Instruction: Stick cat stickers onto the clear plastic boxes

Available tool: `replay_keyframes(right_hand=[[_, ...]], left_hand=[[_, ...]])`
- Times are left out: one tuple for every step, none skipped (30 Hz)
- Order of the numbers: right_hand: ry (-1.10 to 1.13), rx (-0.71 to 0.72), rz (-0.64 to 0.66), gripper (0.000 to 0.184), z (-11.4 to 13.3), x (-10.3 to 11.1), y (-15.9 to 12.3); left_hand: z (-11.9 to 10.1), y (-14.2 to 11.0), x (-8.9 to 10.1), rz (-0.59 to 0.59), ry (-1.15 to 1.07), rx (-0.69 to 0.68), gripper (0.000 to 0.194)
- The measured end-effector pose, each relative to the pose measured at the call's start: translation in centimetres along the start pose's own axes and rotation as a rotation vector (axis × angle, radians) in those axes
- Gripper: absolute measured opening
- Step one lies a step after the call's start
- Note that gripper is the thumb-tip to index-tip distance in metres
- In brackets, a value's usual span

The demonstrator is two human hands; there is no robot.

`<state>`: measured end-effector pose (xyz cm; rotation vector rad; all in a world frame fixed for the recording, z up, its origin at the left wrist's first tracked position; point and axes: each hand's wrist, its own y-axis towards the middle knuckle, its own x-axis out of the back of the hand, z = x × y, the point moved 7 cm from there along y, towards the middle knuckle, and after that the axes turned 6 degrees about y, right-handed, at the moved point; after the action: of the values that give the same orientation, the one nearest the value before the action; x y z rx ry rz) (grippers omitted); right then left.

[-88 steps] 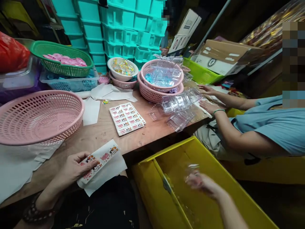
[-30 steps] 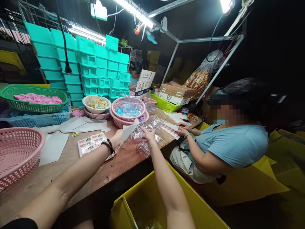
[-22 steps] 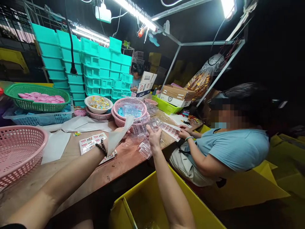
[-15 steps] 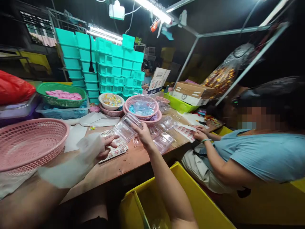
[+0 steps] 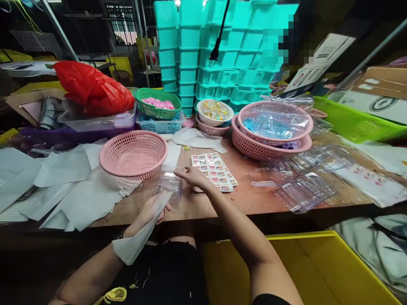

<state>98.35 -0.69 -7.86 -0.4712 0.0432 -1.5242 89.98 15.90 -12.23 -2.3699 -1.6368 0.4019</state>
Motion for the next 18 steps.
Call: replay_keyframes(right_hand=[[-0.023,0.053,-0.073,0.041,0.9,0.7,-1.0],[-0.044,0.112,-0.123,0.039,1.9,1.1,-2.4],[-0.064,0.17,-0.138,0.038,2.6,1.2,-4.0],[-0.086,0.204,-0.085,0.038,3.1,0.7,-5.7],[-0.105,0.196,0.034,0.039,3.0,-0.4,-7.4],[-0.136,0.167,0.162,0.039,2.5,-1.6,-9.0],[-0.163,0.127,0.276,0.04,1.8,-2.8,-10.5],[-0.175,0.095,0.353,0.041,1.0,-3.7,-11.7],[-0.169,0.069,0.396,0.041,0.1,-4.3,-12.6],[-0.139,0.049,0.411,0.038,-0.8,-4.7,-13.2],[-0.086,0.031,0.406,0.033,-1.6,-4.8,-13.5],[-0.022,0.011,0.393,0.03,-2.4,-4.7,-13.6],[0.038,-0.013,0.374,0.029,-3.1,-4.5,-13.7],[0.079,-0.032,0.355,0.03,-3.6,-4.2,-13.8],[0.092,-0.04,0.34,0.032,-4.0,-4.0,-13.9],[0.074,-0.029,0.324,0.033,-4.1,-3.7,-14.1],[0.025,0.002,0.299,0.034,-3.9,-3.4,-14.3],[-0.046,0.054,0.258,0.037,-3.6,-3.2,-14.6]], left_hand=[[0.1,-0.1,0.0,-0.017,-0.004,-0.003,0.072],[0.1,-0.3,0.0,-0.032,0.022,-0.017,0.07],[0.0,-0.5,0.0,-0.046,0.076,-0.041,0.067],[-0.2,-0.8,0.1,-0.058,0.141,-0.07,0.064],[-0.3,-1.2,0.2,-0.071,0.212,-0.101,0.061],[-0.5,-1.5,0.4,-0.085,0.277,-0.128,0.059],[-0.5,-1.9,0.7,-0.098,0.329,-0.146,0.057],[-0.5,-2.4,0.9,-0.11,0.359,-0.151,0.054],[-0.4,-2.8,1.2,-0.119,0.357,-0.145,0.05],[-0.3,-3.2,1.5,-0.115,0.346,-0.141,0.044],[-0.1,-3.5,1.7,-0.096,0.307,-0.134,0.038],[0.0,-3.9,1.8,-0.055,0.237,-0.119,0.037],[0.3,-4.2,1.8,0.0,0.145,-0.094,0.046],[0.5,-4.4,1.7,0.056,0.048,-0.061,0.059],[0.8,-4.7,1.7,0.101,-0.03,-0.028,0.068],[1.0,-4.9,1.6,0.123,-0.076,-0.005,0.07],[1.1,-5.0,1.7,0.122,-0.088,0.0,0.065],[1.1,-5.1,1.7,0.107,-0.072,-0.012,0.057]])
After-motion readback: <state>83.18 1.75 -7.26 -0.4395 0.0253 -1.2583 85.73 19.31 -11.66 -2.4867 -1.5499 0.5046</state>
